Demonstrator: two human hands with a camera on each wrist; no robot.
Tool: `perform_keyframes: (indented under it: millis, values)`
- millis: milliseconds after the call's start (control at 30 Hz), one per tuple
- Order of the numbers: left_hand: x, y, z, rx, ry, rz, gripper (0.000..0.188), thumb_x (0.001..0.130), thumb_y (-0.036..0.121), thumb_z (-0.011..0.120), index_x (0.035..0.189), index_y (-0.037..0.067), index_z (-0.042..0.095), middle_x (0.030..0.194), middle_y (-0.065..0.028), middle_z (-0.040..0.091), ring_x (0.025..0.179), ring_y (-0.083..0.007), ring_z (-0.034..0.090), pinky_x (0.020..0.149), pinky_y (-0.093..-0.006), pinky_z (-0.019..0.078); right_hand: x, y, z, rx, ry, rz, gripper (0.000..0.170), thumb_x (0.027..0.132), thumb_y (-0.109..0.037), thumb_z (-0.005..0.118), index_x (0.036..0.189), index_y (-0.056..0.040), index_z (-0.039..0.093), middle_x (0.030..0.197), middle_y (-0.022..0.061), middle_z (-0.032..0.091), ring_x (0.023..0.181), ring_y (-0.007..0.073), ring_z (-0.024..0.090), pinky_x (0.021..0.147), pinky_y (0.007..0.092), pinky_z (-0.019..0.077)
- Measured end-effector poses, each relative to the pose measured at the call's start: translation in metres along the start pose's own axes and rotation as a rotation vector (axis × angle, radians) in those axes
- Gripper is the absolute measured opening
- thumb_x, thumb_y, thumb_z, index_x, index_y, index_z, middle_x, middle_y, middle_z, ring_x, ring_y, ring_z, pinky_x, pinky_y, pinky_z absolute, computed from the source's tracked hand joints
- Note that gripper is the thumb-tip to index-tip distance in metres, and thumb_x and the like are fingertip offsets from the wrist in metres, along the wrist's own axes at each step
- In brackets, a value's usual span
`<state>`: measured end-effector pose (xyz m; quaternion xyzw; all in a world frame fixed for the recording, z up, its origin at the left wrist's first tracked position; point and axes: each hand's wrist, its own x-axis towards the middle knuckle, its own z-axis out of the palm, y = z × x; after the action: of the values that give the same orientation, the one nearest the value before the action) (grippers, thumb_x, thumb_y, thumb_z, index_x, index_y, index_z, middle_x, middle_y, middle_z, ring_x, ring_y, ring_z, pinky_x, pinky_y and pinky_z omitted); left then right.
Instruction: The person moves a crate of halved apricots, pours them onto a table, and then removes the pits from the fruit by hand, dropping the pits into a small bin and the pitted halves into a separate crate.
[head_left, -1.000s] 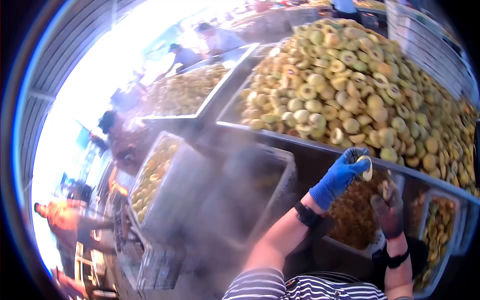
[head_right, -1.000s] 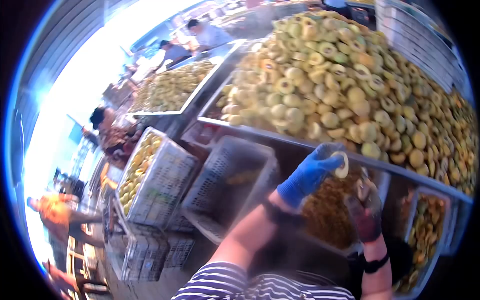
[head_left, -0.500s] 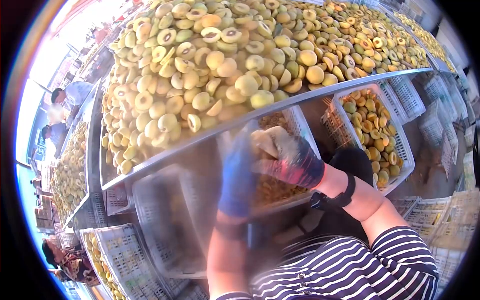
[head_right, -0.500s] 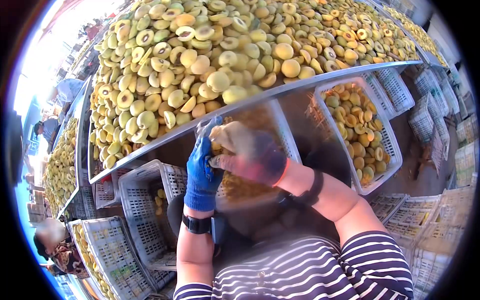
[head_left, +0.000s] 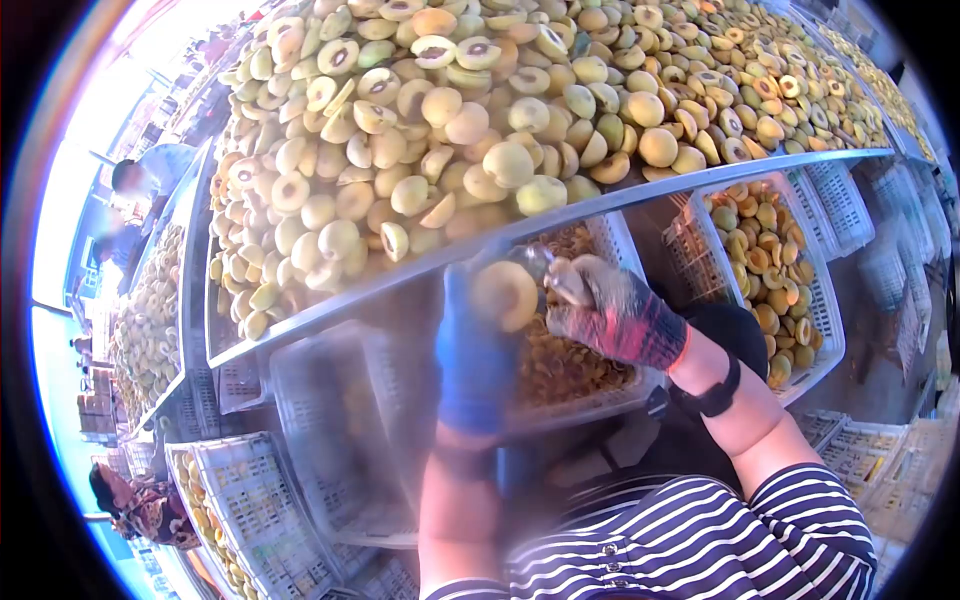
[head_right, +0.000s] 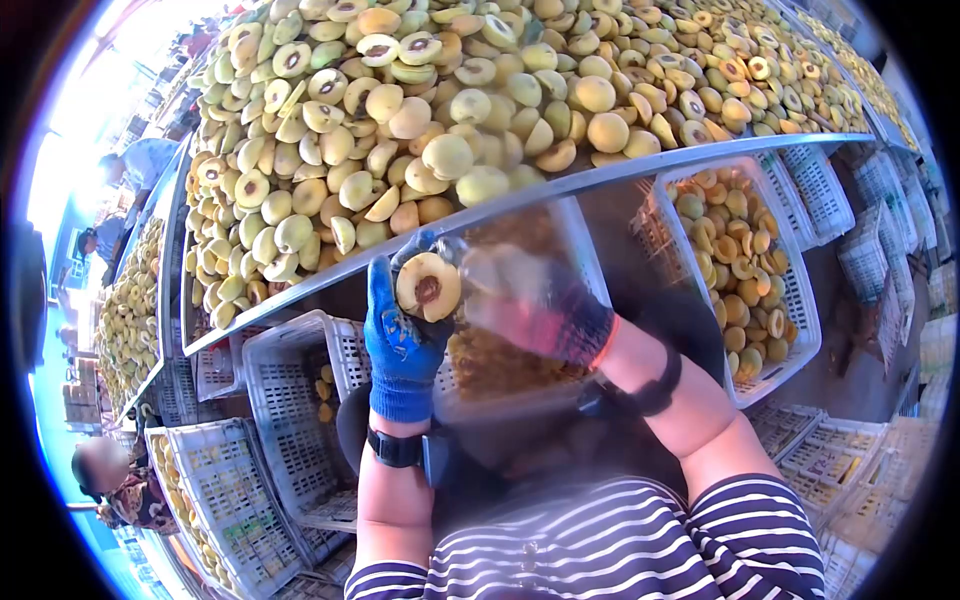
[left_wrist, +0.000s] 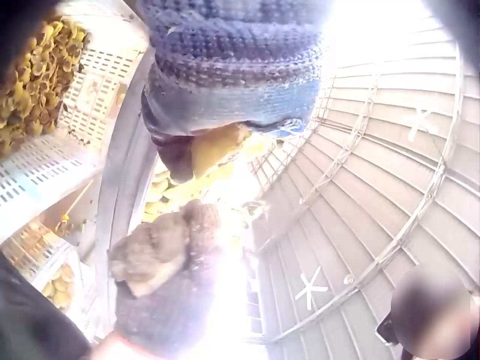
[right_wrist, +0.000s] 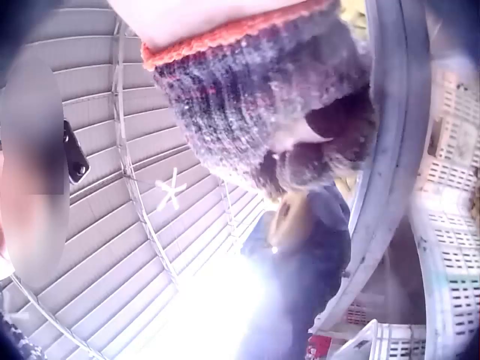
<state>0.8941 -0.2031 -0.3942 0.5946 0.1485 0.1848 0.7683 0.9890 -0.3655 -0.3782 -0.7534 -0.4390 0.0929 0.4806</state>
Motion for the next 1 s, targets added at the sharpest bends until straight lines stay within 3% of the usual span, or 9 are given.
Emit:
perform_keyframes:
  millis: [100,333,400,500,567,600,667,867,1000]
  values:
    - [0.005,-0.005,-0.003,-0.114,0.009,0.018,0.058,0.104,0.046,0.038,0.135,-0.002,0.049,0.130,-0.0188,0.058,0.115,-0.0299,0.059,0.096,-0.0405,0.0516,-0.011,-0.012,0.008,-0.067,-0.095,0.044,0.034,0.085,-0.023,0.070,0.113,-0.0055,0.060,0.096,0.0138,0.062,0.083,0.0313,0.066,0.071,0.0410,0.0532]
    - [0.002,-0.008,-0.001,-0.273,-0.021,0.050,0.060,0.105,0.046,0.037,0.137,-0.003,0.048,0.128,-0.0172,0.058,0.114,-0.0272,0.059,0.098,-0.0369,0.0499,-0.015,-0.007,0.036,-0.119,-0.008,0.068,0.035,0.084,-0.032,0.074,0.097,-0.0048,0.056,0.077,0.0170,0.062,0.074,0.0379,0.065,0.062,0.0447,0.0502]
    - [-0.004,0.005,-0.001,0.179,-0.066,0.285,0.056,0.105,0.041,0.041,0.139,-0.003,0.046,0.128,-0.0163,0.058,0.114,-0.0245,0.059,0.097,-0.0353,0.0506,-0.011,-0.005,0.036,-0.053,-0.028,0.038,0.036,0.084,-0.032,0.074,0.099,-0.0046,0.056,0.078,0.0175,0.064,0.074,0.0381,0.066,0.062,0.0452,0.0501]
    - [-0.003,0.004,-0.012,0.115,-0.090,0.268,0.048,0.103,0.026,0.049,0.141,-0.004,0.044,0.128,-0.0143,0.058,0.113,-0.0203,0.060,0.097,-0.0332,0.0509,-0.007,0.000,0.025,-0.015,-0.098,-0.003,0.032,0.085,-0.029,0.069,0.104,-0.0046,0.057,0.083,0.0195,0.064,0.077,0.0377,0.066,0.063,0.0476,0.0505]
    - [-0.003,0.008,-0.014,-0.367,-0.078,-0.049,0.047,0.103,0.025,0.049,0.140,-0.004,0.044,0.128,-0.0140,0.059,0.112,-0.0209,0.061,0.097,-0.0330,0.0511,-0.009,0.001,0.023,-0.138,-0.093,0.015,0.029,0.087,-0.027,0.067,0.104,-0.0053,0.058,0.085,0.0187,0.065,0.078,0.0364,0.067,0.061,0.0466,0.0508]
    - [-0.006,0.007,-0.007,-0.127,-0.038,0.095,0.052,0.105,0.036,0.043,0.137,-0.004,0.047,0.126,-0.0152,0.060,0.110,-0.0223,0.063,0.095,-0.0330,0.0520,-0.011,-0.002,0.024,-0.225,-0.085,0.005,0.028,0.087,-0.028,0.067,0.103,-0.0059,0.059,0.085,0.0178,0.065,0.078,0.0357,0.067,0.061,0.0458,0.0511]
    - [-0.008,0.010,-0.011,0.026,-0.061,0.061,0.056,0.105,0.042,0.039,0.135,-0.004,0.049,0.126,-0.0157,0.061,0.111,-0.0230,0.063,0.093,-0.0327,0.0529,-0.015,-0.012,0.028,-0.393,-0.070,-0.010,0.026,0.087,-0.028,0.067,0.102,-0.0069,0.060,0.085,0.0160,0.066,0.078,0.0343,0.067,0.061,0.0441,0.0517]
    - [-0.008,0.011,-0.004,-0.304,0.082,-0.146,0.053,0.105,0.043,0.042,0.131,-0.003,0.051,0.117,-0.0152,0.063,0.093,-0.0179,0.065,0.077,-0.0281,0.0549,-0.017,-0.008,0.038,-0.434,0.007,-0.229,0.031,0.080,-0.023,0.071,0.099,-0.0048,0.056,0.084,0.0156,0.064,0.071,0.0330,0.066,0.059,0.0419,0.0506]
    - [-0.010,0.007,-0.011,-0.253,0.003,-0.136,0.054,0.104,0.045,0.041,0.127,-0.002,0.056,0.110,-0.0133,0.066,0.090,-0.0172,0.066,0.074,-0.0271,0.0540,-0.022,-0.007,0.045,-0.507,-0.019,-0.086,0.025,0.084,-0.022,0.065,0.103,-0.0059,0.059,0.078,0.0138,0.064,0.068,0.0346,0.065,0.057,0.0437,0.0497]
